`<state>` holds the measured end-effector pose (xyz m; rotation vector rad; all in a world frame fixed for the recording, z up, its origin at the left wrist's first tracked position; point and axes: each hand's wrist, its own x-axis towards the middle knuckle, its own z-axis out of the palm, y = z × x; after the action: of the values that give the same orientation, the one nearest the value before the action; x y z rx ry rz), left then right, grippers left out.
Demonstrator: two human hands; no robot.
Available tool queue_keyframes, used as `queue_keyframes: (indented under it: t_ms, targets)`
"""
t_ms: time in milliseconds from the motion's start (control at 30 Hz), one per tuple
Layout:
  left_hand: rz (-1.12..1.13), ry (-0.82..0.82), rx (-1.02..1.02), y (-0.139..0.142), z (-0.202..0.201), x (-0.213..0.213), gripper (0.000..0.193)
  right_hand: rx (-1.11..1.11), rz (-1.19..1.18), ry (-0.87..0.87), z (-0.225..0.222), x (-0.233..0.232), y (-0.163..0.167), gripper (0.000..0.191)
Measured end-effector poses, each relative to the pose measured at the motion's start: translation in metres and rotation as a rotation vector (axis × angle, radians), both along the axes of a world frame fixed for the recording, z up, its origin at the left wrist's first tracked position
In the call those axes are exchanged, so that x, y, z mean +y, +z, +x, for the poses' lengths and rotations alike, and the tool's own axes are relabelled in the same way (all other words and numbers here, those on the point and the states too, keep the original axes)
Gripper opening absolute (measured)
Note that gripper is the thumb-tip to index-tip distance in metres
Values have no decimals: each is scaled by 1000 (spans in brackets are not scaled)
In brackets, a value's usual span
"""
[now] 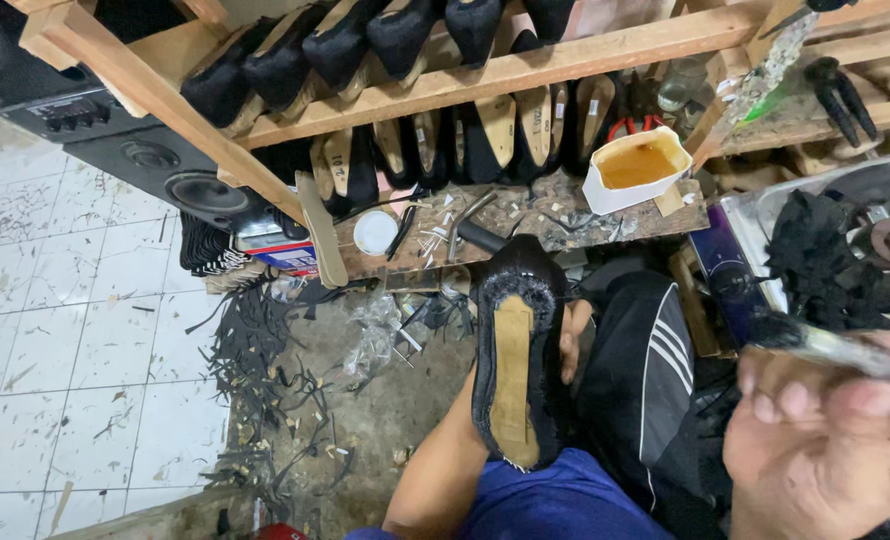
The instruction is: The person sits on the workshop floor holding a black shoe upper on their lap and applies glue with a brush along its edge, dipping the brush into a glue container on the workbench. They place the glued shoe on the shelf, take another shoe, and continue brushing glue along its edge.
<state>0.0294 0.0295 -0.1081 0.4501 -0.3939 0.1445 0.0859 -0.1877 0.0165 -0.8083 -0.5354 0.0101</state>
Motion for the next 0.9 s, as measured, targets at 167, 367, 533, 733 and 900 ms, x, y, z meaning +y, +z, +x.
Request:
queue_keyframes:
  t_ms: [167,367,533,733,900]
  targets:
    - [160,25,455,-4,-18,14,58,7,160,89,7,-27,-18,18]
    - [-48,-137,506,-9,-12,24,75,60,210,174,8,-41,-25,18]
    - [50,106,593,11,-8,-2,65,169,39,187,2,-19,-15,17]
    - [-216,236,665,16,-18,-1,52,54,-187,31,100,42,-31,17]
    - [-580,160,703,1,-38,5,63,-183,-824,-165,199,97,-73,13]
